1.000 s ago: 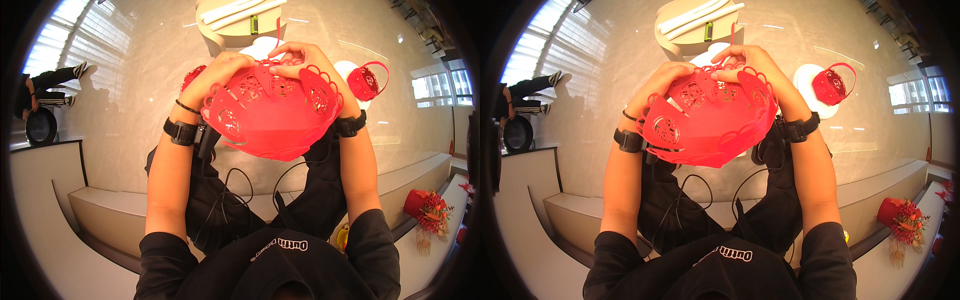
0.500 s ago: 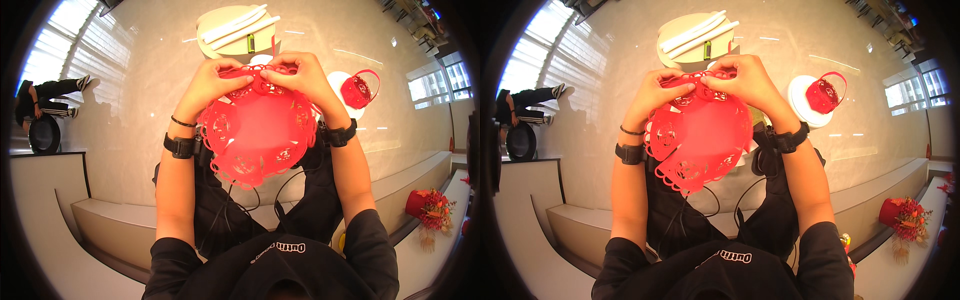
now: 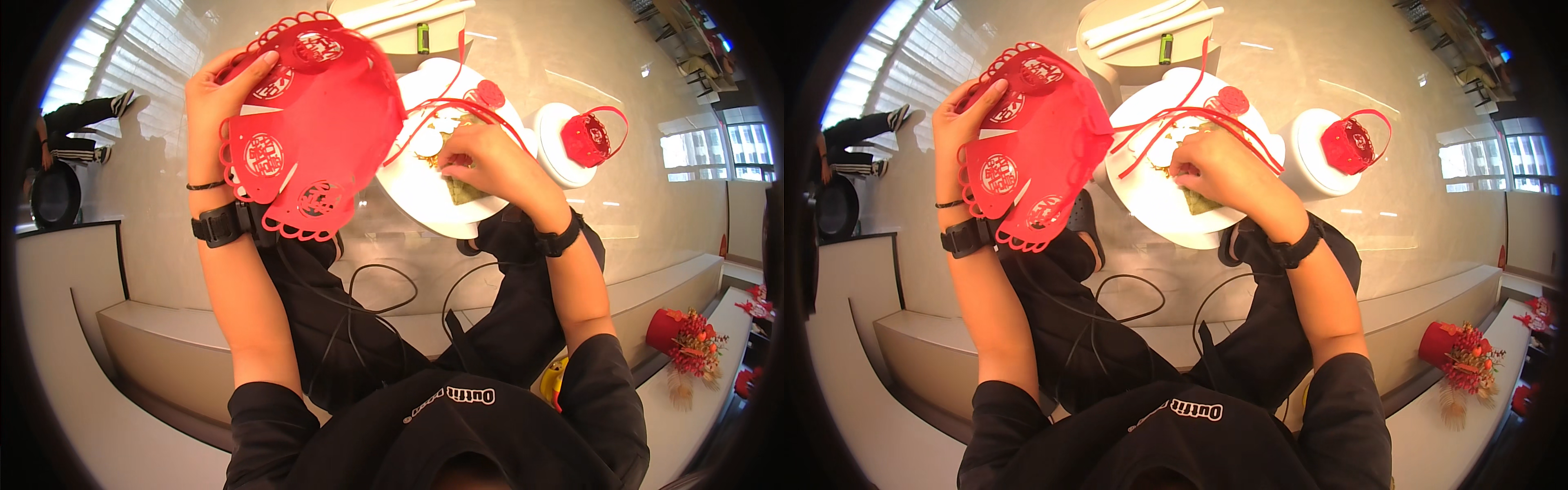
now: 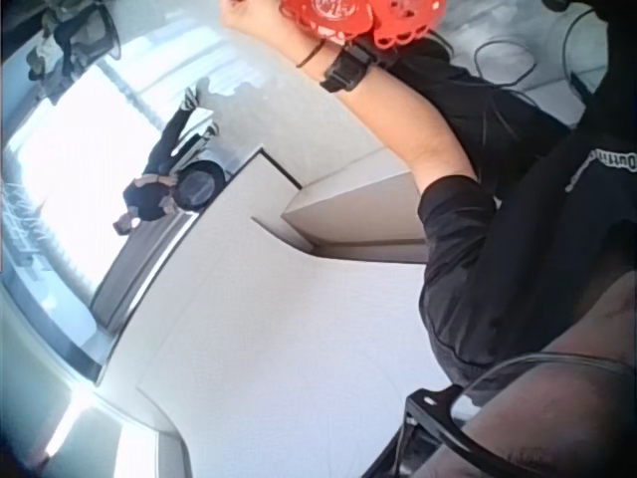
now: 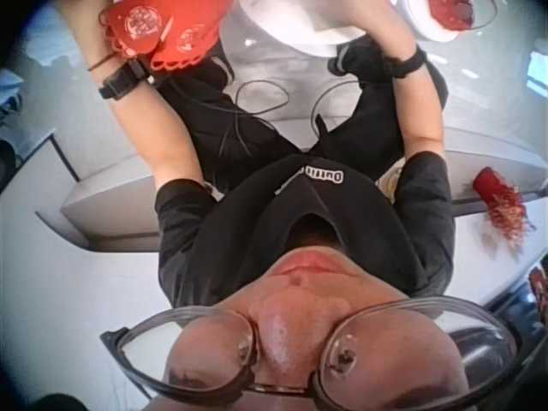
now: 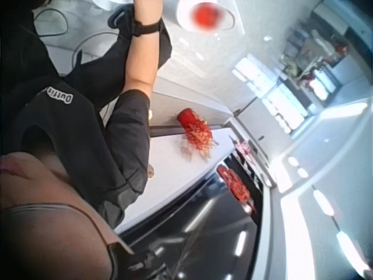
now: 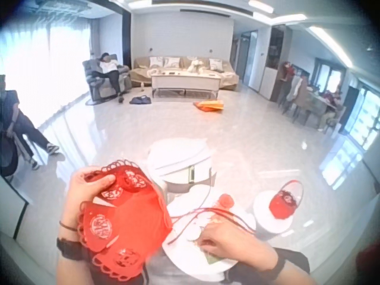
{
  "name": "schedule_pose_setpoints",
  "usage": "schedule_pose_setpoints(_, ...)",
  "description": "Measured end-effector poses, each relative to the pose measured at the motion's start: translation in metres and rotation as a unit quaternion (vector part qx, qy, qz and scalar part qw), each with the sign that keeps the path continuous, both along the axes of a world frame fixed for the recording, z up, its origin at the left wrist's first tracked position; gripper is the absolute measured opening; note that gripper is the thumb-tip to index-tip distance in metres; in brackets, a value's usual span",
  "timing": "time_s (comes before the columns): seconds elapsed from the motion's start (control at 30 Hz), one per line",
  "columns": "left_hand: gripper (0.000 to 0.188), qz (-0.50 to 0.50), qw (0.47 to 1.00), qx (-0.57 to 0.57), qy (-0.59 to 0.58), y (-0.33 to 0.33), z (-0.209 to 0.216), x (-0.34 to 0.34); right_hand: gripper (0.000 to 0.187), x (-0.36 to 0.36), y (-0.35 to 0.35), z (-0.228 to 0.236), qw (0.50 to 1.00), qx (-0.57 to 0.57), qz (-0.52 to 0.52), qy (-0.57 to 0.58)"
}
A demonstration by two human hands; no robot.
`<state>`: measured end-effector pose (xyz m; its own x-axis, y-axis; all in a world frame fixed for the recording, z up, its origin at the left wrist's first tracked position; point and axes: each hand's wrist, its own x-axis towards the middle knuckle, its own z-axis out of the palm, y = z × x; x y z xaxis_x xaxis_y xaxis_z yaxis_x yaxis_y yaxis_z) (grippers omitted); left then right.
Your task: The person assembles a red decorative felt basket by folding the sides and securing them with small fasteners.
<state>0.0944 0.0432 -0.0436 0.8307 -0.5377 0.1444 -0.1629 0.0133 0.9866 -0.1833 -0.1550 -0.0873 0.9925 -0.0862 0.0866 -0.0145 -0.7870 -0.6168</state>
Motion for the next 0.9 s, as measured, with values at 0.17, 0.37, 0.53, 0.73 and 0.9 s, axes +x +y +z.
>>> schedule_pose_setpoints(0.17,0.023,-0.052,0.998,0.032,0.006,-0.001,-0.005,-0.006,0.008,0.005,0.011,-0.020,0.998,-0.058,0.001,0.017)
schedule_pose_setpoints(0.37,0.021,-0.070,0.997,0.037,-0.018,-0.002,-0.003,-0.011,0.007,0.012,0.010,-0.025,0.995,-0.094,0.012,0.032)
schedule_pose_setpoints(0.53,0.020,-0.092,0.995,0.024,-0.036,-0.002,-0.006,-0.013,0.009,0.013,0.012,-0.014,0.998,-0.063,0.006,-0.004)
schedule_pose_setpoints(0.73,0.023,-0.139,0.923,-0.059,-0.353,-0.006,0.035,-0.036,0.012,0.009,-0.013,0.047,0.981,0.131,-0.108,-0.091)
schedule_pose_setpoints(0.9,0.034,-0.153,0.787,-0.068,-0.593,-0.014,0.075,-0.097,0.012,-0.005,-0.017,0.114,0.919,0.279,-0.092,-0.264)
